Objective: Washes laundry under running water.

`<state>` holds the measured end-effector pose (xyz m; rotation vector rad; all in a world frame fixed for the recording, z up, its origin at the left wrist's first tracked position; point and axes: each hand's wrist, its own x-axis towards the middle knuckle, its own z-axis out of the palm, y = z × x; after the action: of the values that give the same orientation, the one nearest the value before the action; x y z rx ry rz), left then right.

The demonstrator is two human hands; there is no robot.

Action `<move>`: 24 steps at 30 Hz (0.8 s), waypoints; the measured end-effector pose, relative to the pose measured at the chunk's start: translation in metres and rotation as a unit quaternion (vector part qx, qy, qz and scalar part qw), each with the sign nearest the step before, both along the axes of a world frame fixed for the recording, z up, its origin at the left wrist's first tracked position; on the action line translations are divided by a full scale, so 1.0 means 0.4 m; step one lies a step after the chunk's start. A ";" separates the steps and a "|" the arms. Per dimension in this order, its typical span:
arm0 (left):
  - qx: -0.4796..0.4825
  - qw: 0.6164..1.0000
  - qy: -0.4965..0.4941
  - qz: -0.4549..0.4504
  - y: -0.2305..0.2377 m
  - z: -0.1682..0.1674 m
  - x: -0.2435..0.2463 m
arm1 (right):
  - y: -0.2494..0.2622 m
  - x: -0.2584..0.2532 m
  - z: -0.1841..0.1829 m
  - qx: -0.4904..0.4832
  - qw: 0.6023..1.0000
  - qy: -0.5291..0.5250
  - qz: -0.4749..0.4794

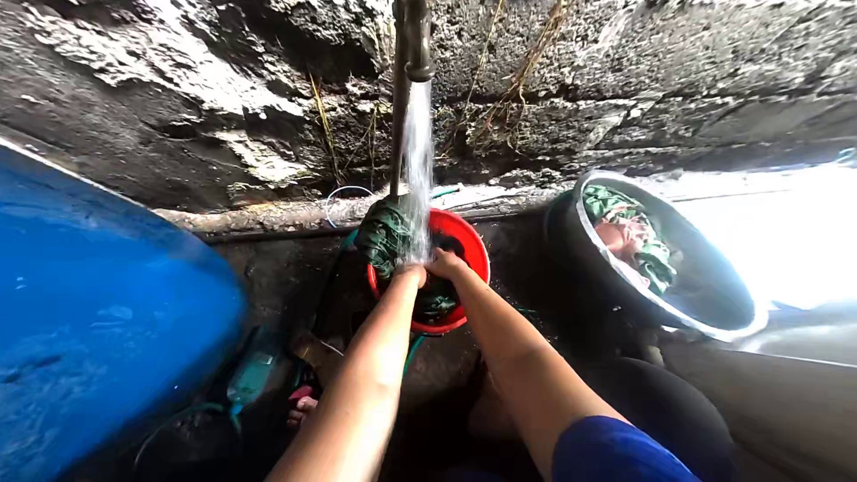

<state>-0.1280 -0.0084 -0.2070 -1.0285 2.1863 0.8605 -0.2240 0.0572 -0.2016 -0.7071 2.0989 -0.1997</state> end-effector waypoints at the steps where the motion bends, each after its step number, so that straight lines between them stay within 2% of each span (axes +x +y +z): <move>1: -0.013 0.998 0.037 0.046 0.006 -0.018 -0.007 | -0.007 -0.004 -0.002 0.001 1.000 -0.004 -0.008; 3: -0.045 0.988 0.098 0.115 0.012 -0.067 -0.027 | -0.017 -0.006 -0.011 -0.008 1.000 -0.003 -0.030; 7: -0.066 0.986 0.068 0.136 0.035 -0.090 -0.045 | -0.004 0.052 -0.030 -0.064 0.985 0.052 -0.152; 9: -0.078 0.970 0.103 0.204 0.064 -0.095 -0.031 | 0.000 0.078 -0.050 -0.099 0.972 0.088 -0.193; 10: -0.072 0.957 0.130 0.248 0.073 -0.063 -0.025 | -0.003 0.085 -0.054 -0.105 0.969 0.107 -0.197; 11: -0.002 0.959 0.097 0.265 0.060 0.022 -0.015 | -0.008 0.090 -0.053 -0.107 0.967 0.112 -0.203; 12: 0.096 0.968 0.027 0.231 0.029 0.115 -0.002 | -0.011 0.096 -0.053 -0.104 0.966 0.112 -0.208; 13: 0.115 0.972 0.004 0.204 0.021 0.136 0.005 | -0.014 0.099 -0.059 -0.101 0.965 0.104 -0.219; 14: 0.062 0.977 0.040 0.198 0.040 0.084 0.012 | -0.017 0.100 -0.073 -0.109 0.960 0.100 -0.239; 15: -0.082 0.954 0.173 0.229 0.085 -0.054 0.015 | -0.020 0.101 -0.089 -0.132 0.951 0.093 -0.264; 16: -0.104 0.955 0.187 0.207 0.070 -0.122 -0.002 | -0.021 0.100 -0.101 -0.162 0.945 0.081 -0.274; 17: -0.099 0.966 0.174 0.166 0.037 -0.136 -0.025 | -0.023 0.095 -0.112 -0.198 0.938 0.063 -0.278; 20: -0.037 0.996 0.082 -0.024 -0.036 -0.033 -0.012 | -0.031 0.070 -0.141 -0.195 0.943 -0.010 -0.269; 22: -0.012 0.992 0.023 -0.125 -0.055 0.030 0.054 | -0.040 0.062 -0.182 -0.225 0.909 -0.095 -0.336; 24: -0.002 0.979 0.017 -0.204 -0.069 0.080 0.121 | -0.045 0.055 -0.218 -0.250 0.890 -0.134 -0.357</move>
<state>-0.0797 -0.0361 -0.1750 -0.5360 2.3130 0.6857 -0.2020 0.0391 -0.2889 -0.1306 1.9554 -1.2076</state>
